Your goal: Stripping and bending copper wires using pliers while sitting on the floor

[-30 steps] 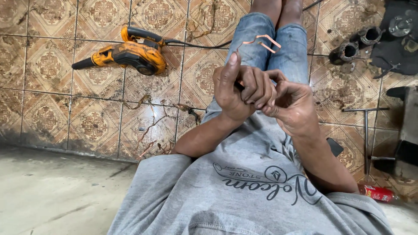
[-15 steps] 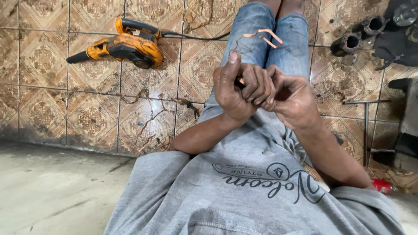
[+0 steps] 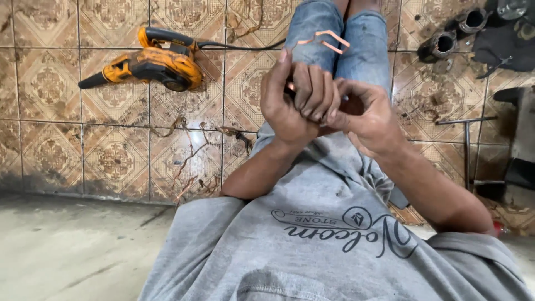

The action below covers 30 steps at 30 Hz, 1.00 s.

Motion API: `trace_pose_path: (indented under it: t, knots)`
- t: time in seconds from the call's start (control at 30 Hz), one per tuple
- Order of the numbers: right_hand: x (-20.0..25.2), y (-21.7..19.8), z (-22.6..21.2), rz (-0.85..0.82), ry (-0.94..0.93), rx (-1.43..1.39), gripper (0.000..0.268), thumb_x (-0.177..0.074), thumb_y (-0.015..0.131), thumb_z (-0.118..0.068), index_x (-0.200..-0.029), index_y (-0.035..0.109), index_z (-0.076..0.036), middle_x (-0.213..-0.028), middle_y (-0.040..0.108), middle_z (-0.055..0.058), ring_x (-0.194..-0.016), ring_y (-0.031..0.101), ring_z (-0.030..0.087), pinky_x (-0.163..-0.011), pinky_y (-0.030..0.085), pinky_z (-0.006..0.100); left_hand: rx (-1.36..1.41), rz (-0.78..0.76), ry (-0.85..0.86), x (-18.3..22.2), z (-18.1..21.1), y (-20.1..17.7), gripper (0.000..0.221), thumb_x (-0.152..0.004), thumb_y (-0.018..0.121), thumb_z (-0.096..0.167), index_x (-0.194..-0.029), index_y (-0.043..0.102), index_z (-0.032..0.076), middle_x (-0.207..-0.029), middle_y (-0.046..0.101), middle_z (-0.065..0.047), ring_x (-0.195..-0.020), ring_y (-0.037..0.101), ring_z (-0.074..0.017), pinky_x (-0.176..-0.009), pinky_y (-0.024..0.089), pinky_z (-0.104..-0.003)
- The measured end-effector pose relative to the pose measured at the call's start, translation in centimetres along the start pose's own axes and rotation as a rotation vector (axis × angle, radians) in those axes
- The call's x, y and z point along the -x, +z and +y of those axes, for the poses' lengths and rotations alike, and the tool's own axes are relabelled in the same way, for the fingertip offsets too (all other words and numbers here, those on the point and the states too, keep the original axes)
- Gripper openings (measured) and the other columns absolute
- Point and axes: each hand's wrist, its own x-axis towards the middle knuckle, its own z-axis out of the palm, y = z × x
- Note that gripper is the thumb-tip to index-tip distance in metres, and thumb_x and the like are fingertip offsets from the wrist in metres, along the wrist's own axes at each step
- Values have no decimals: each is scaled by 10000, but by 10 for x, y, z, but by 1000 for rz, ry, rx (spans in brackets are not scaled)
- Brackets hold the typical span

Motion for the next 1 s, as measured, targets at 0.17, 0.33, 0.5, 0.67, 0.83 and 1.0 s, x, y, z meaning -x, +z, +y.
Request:
trace_pose_path:
  t: [0.17,0.33,0.5,0.67,0.83,1.0]
  knots:
    - [-7,-12,-1,-33,185,-15,614,-785,864,-195,-1220,546,99,-1009,656,158,-788,723,277,-603,695,364,-292,-129,50,-8,16,10,500,-1049,346,359,-638,419,85,-491,364,-95,-438,403,-226,-545,446,-311]
    - [-6,-13,11,-25,38,-94,558,-789,870,-88,-1208,575,130,-905,706,124,-635,708,180,-528,673,283,-165,-190,-84,-6,15,5,518,-1056,332,386,-686,466,50,-476,426,-151,-419,478,-281,-575,502,-348]
    - [-3,-8,10,-1,93,-85,447,-696,925,-230,-865,608,37,-734,663,159,-550,642,191,-464,574,257,-292,18,-44,-2,7,18,618,-1011,399,405,-502,395,55,-331,225,-83,-224,243,-195,-244,226,-282]
    - [1,-12,12,21,14,53,364,-738,893,-220,-862,607,-32,-725,635,54,-544,593,100,-463,506,206,-289,-9,62,2,-11,8,551,-1034,414,360,-570,413,63,-373,228,-52,-259,236,-167,-277,208,-286]
    - [-4,-41,34,112,-172,31,380,-802,865,-47,-698,508,29,-601,568,145,-477,633,205,-382,545,281,-348,-120,264,-14,-38,-20,618,-1109,354,212,-545,493,-1,-306,345,-88,-206,365,-151,-245,351,-243]
    - [-7,-48,27,160,-227,8,339,-783,858,30,-710,527,15,-633,507,111,-474,557,134,-378,489,215,-473,-64,241,2,-28,5,382,-1050,534,256,-831,594,-51,-528,572,-172,-419,577,-190,-438,492,-280]
